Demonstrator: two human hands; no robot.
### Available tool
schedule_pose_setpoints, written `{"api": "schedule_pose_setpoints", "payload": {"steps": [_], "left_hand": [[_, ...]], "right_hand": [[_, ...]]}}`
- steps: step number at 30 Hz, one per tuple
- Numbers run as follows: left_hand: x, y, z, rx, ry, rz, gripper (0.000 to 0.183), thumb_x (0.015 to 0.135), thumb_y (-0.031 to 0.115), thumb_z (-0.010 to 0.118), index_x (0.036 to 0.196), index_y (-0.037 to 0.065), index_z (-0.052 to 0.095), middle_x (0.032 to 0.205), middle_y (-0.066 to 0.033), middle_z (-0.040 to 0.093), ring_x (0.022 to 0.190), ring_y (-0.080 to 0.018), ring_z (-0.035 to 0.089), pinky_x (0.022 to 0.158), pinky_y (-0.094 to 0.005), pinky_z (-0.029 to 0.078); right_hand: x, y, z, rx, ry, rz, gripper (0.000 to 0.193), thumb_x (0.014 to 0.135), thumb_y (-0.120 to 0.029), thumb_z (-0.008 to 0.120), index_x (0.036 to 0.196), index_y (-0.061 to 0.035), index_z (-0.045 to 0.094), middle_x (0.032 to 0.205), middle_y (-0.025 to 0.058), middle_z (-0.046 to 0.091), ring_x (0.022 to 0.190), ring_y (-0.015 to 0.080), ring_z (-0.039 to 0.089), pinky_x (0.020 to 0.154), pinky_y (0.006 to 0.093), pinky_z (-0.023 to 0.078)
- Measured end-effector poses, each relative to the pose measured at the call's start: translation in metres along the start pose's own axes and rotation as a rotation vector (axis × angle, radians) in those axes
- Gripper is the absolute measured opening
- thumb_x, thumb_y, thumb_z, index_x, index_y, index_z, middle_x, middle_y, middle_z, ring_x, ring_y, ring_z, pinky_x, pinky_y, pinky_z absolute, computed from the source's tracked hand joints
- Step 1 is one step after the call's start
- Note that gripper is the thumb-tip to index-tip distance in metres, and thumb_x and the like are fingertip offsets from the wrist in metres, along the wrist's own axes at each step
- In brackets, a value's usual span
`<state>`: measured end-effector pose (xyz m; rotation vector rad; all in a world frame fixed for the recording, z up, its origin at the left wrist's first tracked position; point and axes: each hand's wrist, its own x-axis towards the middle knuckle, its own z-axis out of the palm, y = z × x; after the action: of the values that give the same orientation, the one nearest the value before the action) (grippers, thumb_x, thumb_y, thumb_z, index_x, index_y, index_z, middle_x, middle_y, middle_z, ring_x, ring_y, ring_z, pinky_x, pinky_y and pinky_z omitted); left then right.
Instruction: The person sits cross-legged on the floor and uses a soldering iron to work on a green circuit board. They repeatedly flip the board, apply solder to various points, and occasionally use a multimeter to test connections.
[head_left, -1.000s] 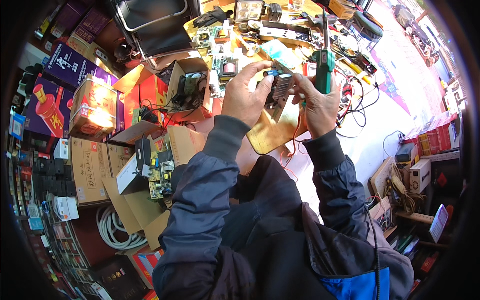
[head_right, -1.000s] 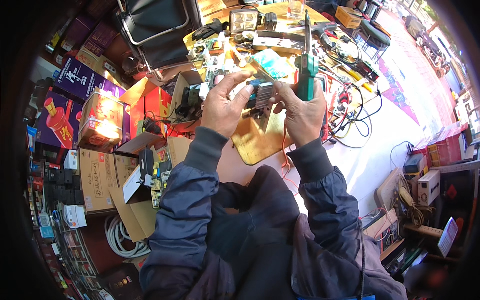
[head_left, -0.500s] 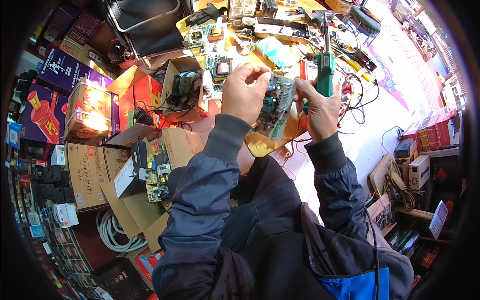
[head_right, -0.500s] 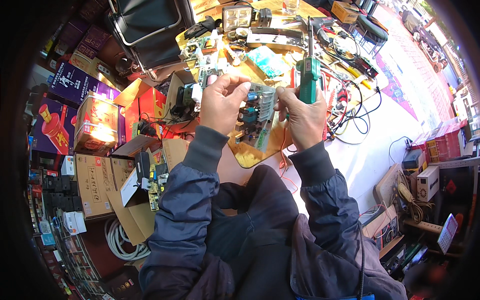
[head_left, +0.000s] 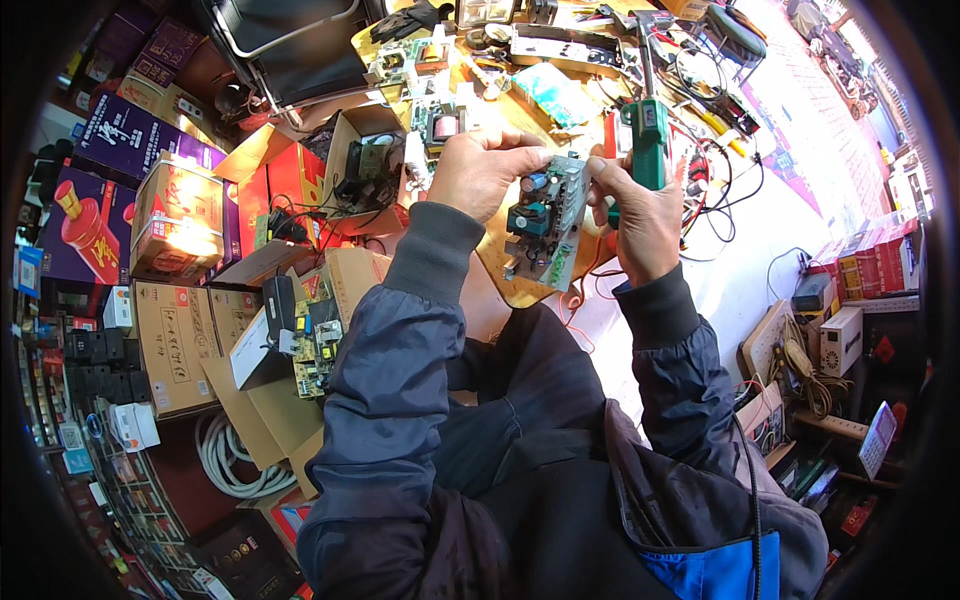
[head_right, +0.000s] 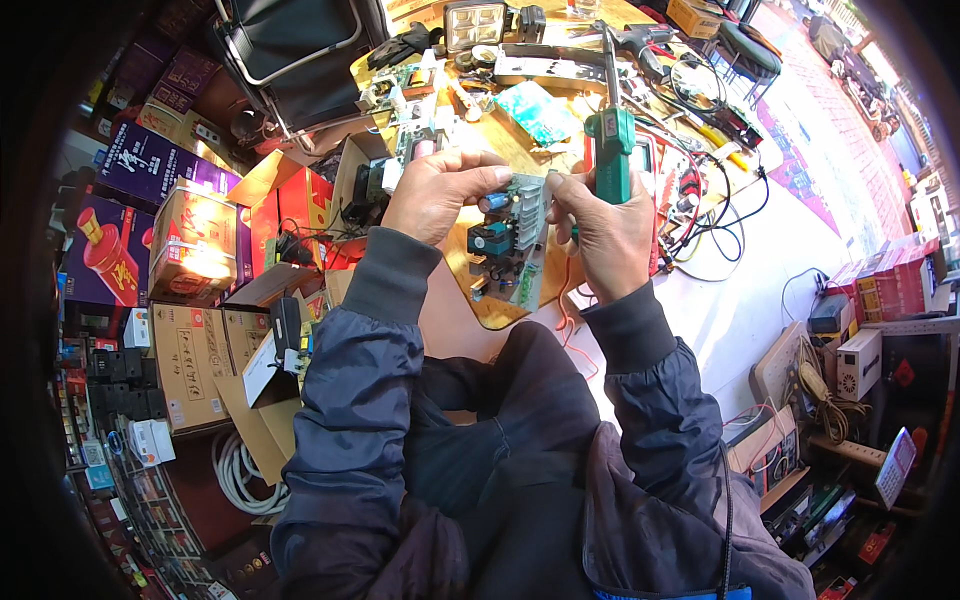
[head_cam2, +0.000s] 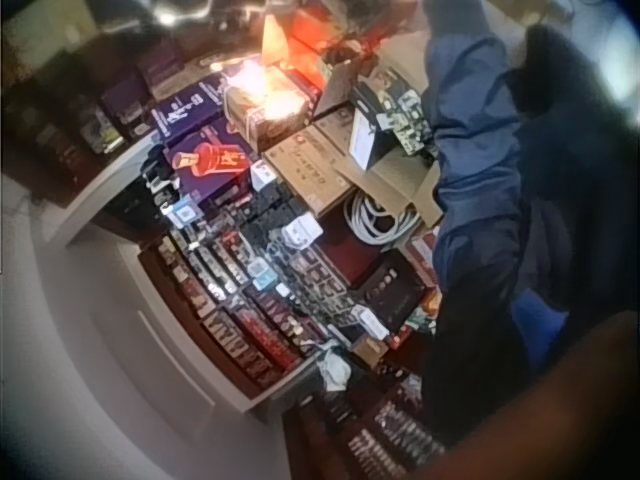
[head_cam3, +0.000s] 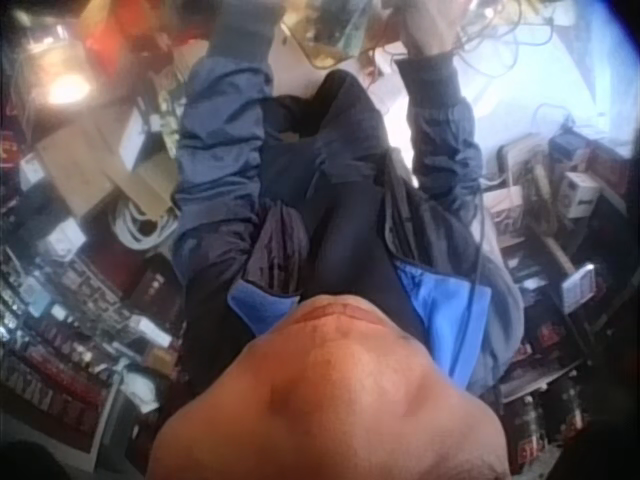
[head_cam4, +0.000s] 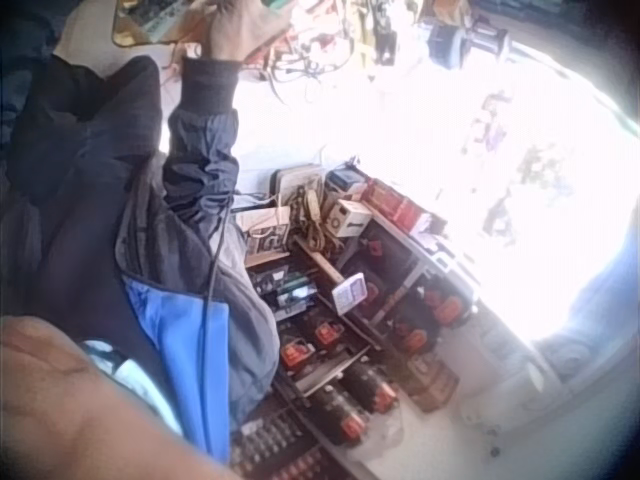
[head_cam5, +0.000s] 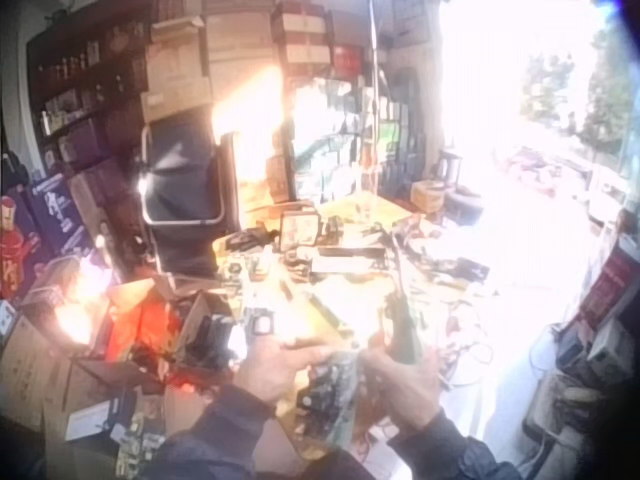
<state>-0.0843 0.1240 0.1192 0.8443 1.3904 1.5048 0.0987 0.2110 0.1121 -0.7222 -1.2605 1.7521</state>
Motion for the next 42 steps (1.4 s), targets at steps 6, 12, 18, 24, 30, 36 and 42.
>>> {"api": "schedule_pose_setpoints", "payload": {"steps": [6,12,18,24,30,36,42], "left_hand": [[0.002,-0.001,-0.002,0.019,-0.03,0.002,0.022,0.094,0.013,0.078,0.106,-0.004,0.075,0.089,-0.0044,0.073,0.076,-0.012,0.063,0.073,-0.0264,0.05],[-0.008,0.008,0.001,0.116,0.004,0.021,0.019,0.093,0.007,0.076,0.106,-0.007,0.074,0.091,-0.0065,0.074,0.078,-0.0124,0.065,0.073,-0.0268,0.053],[-0.025,0.016,0.006,0.177,0.042,0.055,0.022,0.092,0.01,0.079,0.108,-0.005,0.075,0.09,-0.0052,0.074,0.078,-0.0102,0.066,0.072,-0.0253,0.053],[-0.036,0.014,0.011,0.275,0.127,0.146,0.017,0.09,0.007,0.078,0.1,-0.006,0.075,0.094,-0.0059,0.07,0.081,-0.0109,0.067,0.073,-0.0254,0.054],[-0.046,0.01,0.014,0.307,0.154,0.204,0.015,0.088,0.005,0.078,0.1,-0.004,0.076,0.098,-0.0058,0.066,0.086,-0.0127,0.068,0.078,-0.0259,0.055],[-0.066,0.016,0.023,0.513,0.243,0.42,0.016,0.087,-0.001,0.078,0.103,-0.003,0.076,0.101,-0.0075,0.066,0.089,-0.0162,0.069,0.08,-0.0278,0.056],[-0.083,0.007,0.031,0.584,0.381,0.598,0.021,0.083,-0.003,0.081,0.103,0.0,0.076,0.099,-0.0093,0.066,0.09,-0.0217,0.066,0.08,-0.0324,0.054]], "right_hand": [[-0.002,-0.002,0.001,-0.009,0.008,0.014,0.021,0.091,-0.009,0.078,0.098,-0.0019,0.06,0.074,0.0074,0.066,0.057,0.0126,0.063,0.047,0.0226,0.045],[-0.006,-0.006,0.001,-0.046,-0.022,0.0,0.025,0.091,-0.008,0.079,0.101,-0.0034,0.057,0.078,0.0067,0.066,0.06,0.0125,0.064,0.048,0.0233,0.047],[-0.013,-0.005,0.001,-0.017,-0.053,-0.028,0.031,0.09,-0.004,0.078,0.109,-0.0035,0.053,0.083,0.0071,0.067,0.062,0.0131,0.066,0.048,0.0238,0.048],[-0.021,-0.007,0.001,-0.007,-0.047,-0.006,0.037,0.091,-0.003,0.078,0.118,-0.0032,0.052,0.086,0.0076,0.067,0.063,0.0132,0.066,0.049,0.0235,0.048],[-0.032,-0.009,0.005,-0.002,-0.033,-0.035,0.023,0.092,-0.005,0.077,0.105,-0.0005,0.059,0.081,0.0076,0.067,0.062,0.0116,0.064,0.05,0.0228,0.048],[-0.042,-0.013,0.005,0.045,-0.097,-0.031,0.034,0.095,0.002,0.072,0.119,-0.004,0.048,0.092,0.009,0.069,0.07,0.0124,0.068,0.055,0.0236,0.052],[-0.055,-0.009,0.008,0.073,-0.097,-0.116,0.017,0.096,-0.002,0.073,0.107,0.0044,0.062,0.085,0.01,0.07,0.069,0.0141,0.067,0.063,0.0258,0.055]]}}
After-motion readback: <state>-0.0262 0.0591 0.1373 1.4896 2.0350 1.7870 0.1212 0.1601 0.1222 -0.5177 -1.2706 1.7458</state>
